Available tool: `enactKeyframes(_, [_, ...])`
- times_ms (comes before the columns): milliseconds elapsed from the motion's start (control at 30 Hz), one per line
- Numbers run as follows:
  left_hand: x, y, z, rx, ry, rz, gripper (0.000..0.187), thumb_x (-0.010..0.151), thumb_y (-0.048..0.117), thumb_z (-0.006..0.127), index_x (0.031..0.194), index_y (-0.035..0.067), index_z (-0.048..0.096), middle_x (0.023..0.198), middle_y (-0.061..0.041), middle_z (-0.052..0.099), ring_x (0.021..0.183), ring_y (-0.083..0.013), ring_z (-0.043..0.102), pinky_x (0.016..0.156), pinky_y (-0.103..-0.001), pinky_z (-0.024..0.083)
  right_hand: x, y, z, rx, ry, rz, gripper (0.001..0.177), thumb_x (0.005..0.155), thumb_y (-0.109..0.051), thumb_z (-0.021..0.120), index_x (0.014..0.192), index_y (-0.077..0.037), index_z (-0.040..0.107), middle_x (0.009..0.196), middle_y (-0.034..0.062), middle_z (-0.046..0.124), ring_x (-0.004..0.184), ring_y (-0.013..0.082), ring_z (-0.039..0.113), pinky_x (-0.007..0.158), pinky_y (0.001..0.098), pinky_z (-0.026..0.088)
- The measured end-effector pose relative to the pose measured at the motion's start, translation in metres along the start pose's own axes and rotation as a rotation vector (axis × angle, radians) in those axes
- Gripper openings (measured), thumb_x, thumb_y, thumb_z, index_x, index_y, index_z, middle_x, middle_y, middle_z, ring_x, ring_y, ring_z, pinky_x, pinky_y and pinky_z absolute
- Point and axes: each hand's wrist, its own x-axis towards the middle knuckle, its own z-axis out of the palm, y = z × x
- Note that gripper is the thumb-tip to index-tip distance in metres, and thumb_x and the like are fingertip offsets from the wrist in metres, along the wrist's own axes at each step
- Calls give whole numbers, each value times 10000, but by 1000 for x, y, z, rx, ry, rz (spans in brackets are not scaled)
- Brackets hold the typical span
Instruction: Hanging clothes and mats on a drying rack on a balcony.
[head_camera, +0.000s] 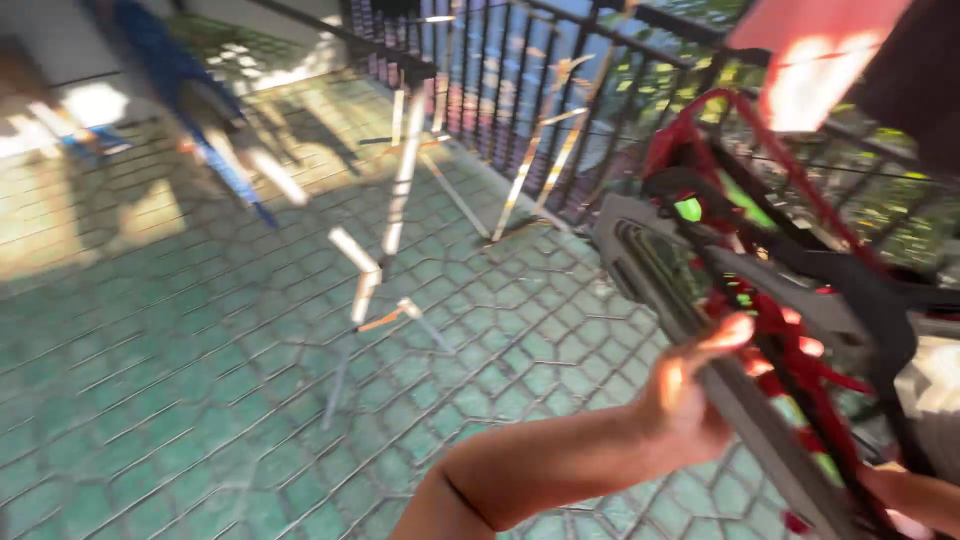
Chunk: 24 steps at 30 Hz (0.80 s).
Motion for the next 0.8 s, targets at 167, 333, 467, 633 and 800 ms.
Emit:
enactKeyframes(167, [-62, 82, -87, -66, 108, 222, 407, 1026, 460, 646, 1289, 149, 641, 1136, -76, 710, 1044, -252, 640, 900, -463, 506, -48, -368, 333, -80, -279, -577, 1123, 666, -175, 889, 1615, 26, 324, 1507, 173, 543, 1328, 256, 514, 1051, 336, 387])
enactKeyframes(333, [-130, 137, -153, -204, 90, 472, 438, 1096, 454, 589, 1366, 110, 610, 1175, -107, 715, 1066, -279, 668, 919, -444, 526, -8, -407, 461, -328, -325, -344, 1097, 618, -119, 861, 1546, -28, 283, 1415, 174, 534, 1332, 275, 508, 1100, 344, 358])
enactKeyframes(467, [-179, 188, -164, -180, 390, 684, 500, 976, 482, 580, 1317, 116, 606, 1148, -68, 726, 1082, -245, 687, 981, -417, 544, 14, -416, 563, -397, -391, -383, 1023, 604, -176, 858, 1468, -36, 327, 1228, 203, 657, 1154, 328, 653, 994, 379, 476])
enactKeyframes(633, [-232, 209, -244, -136, 620, 871, 510, 962, 487, 662, 1267, 82, 609, 1103, -89, 707, 1041, -270, 669, 924, -449, 549, 46, -358, 673, -437, -469, -393, 803, 690, -211, 839, 1372, -41, 450, 1134, 225, 708, 1085, 392, 691, 937, 437, 531])
enactKeyframes(800, [-257, 247, -267, -156, 984, 964, 403, 918, 372, 720, 1221, 129, 611, 1058, -70, 692, 977, -271, 648, 811, -477, 531, 88, -335, 742, -239, -645, -491, 760, 689, -135, 760, 1375, -21, 453, 1163, 221, 695, 1082, 380, 684, 913, 443, 529])
